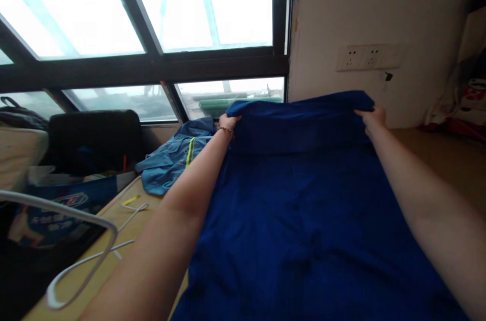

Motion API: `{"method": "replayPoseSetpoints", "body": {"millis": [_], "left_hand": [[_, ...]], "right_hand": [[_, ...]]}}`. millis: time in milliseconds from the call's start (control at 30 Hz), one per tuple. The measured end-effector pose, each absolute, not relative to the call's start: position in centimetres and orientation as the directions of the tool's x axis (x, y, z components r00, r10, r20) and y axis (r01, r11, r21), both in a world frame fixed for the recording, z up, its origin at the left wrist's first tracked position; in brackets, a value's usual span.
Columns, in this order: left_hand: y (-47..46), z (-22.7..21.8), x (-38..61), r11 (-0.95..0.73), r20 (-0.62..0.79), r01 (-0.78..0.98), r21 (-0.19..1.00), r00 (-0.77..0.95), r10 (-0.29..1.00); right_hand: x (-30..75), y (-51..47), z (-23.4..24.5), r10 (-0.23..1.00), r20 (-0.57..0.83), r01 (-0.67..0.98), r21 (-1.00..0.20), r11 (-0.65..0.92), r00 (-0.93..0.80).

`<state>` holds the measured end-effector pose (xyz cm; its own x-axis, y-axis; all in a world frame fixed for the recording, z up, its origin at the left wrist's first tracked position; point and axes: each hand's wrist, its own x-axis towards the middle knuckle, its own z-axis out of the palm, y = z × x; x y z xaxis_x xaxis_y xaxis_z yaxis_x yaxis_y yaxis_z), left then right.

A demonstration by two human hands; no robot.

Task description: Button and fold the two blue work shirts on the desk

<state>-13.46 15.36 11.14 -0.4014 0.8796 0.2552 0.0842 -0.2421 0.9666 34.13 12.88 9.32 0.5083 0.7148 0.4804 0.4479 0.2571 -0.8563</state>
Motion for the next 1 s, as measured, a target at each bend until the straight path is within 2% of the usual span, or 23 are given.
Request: {"method": "replayPoseSetpoints", "body": {"millis": [67,133,233,300,400,467,567,667,767,833,933,1000], "left_hand": [[15.6,13.8,-13.5,-0.363,0.329,0.007,0.932,-0.441,0.835],[14.5,15.0,-13.8,-0.442,0.370,-0.061,0.895,-0.453,0.811],[10.5,13.2,-14.6,-0.432,0.358,-0.108,0.895,-0.402,0.843],[6.8,10.2,-15.4,-0.388,0.330,-0.118,0.914,-0.339,0.881],[0.9,5.4,-17.0,-0.269,0.242,-0.174,0.947,-0.162,0.957],[-2.8,3.4,-18.5,-0.157,0.159,-0.148,0.976,-0.003,0.987],[-6.9,2.9,-20.8,0.073,-0.085,0.046,0.996,0.340,0.937],[-8.7,3.9,-21.6,0.085,-0.202,0.249,0.965,0.495,0.845],[-8.9,4.5,-20.6,-0.079,-0.151,0.425,0.902,0.481,0.863],[-8.6,4.6,-19.7,-0.181,-0.047,0.523,0.833,0.392,0.919],[-8.2,4.7,-20.0,-0.259,0.215,0.534,0.805,0.144,0.966],[-8.5,4.7,-21.4,-0.275,0.334,0.476,0.835,-0.042,0.942]], "right_hand": [[33.9,12.7,12.5,0.662,0.555,0.365,-0.831,0.419,0.504],[33.5,11.5,14.3,0.713,0.540,0.239,-0.840,0.487,0.447],[32.8,7.9,13.4,0.827,0.460,0.104,-0.886,0.452,0.323],[32.6,4.5,10.5,0.871,0.398,0.095,-0.917,0.388,0.289],[33.4,-1.2,4.6,0.929,0.251,0.148,-0.965,0.217,0.272],[34.7,-4.8,1.1,0.956,0.165,0.242,-0.964,0.106,0.241],[36.5,-8.7,-1.4,0.989,0.100,0.435,-0.899,0.045,0.106],[36.7,-10.5,-0.8,0.994,0.102,0.612,-0.784,0.101,-0.033],[35.3,-10.4,0.9,0.981,0.131,0.743,-0.641,0.193,-0.141],[34.3,-9.8,2.2,0.974,0.097,0.804,-0.551,0.226,-0.207],[34.3,-9.4,4.5,0.969,0.072,0.858,-0.451,0.244,-0.238],[35.4,-10.0,6.2,0.968,0.171,0.888,-0.394,0.239,-0.185]]}}
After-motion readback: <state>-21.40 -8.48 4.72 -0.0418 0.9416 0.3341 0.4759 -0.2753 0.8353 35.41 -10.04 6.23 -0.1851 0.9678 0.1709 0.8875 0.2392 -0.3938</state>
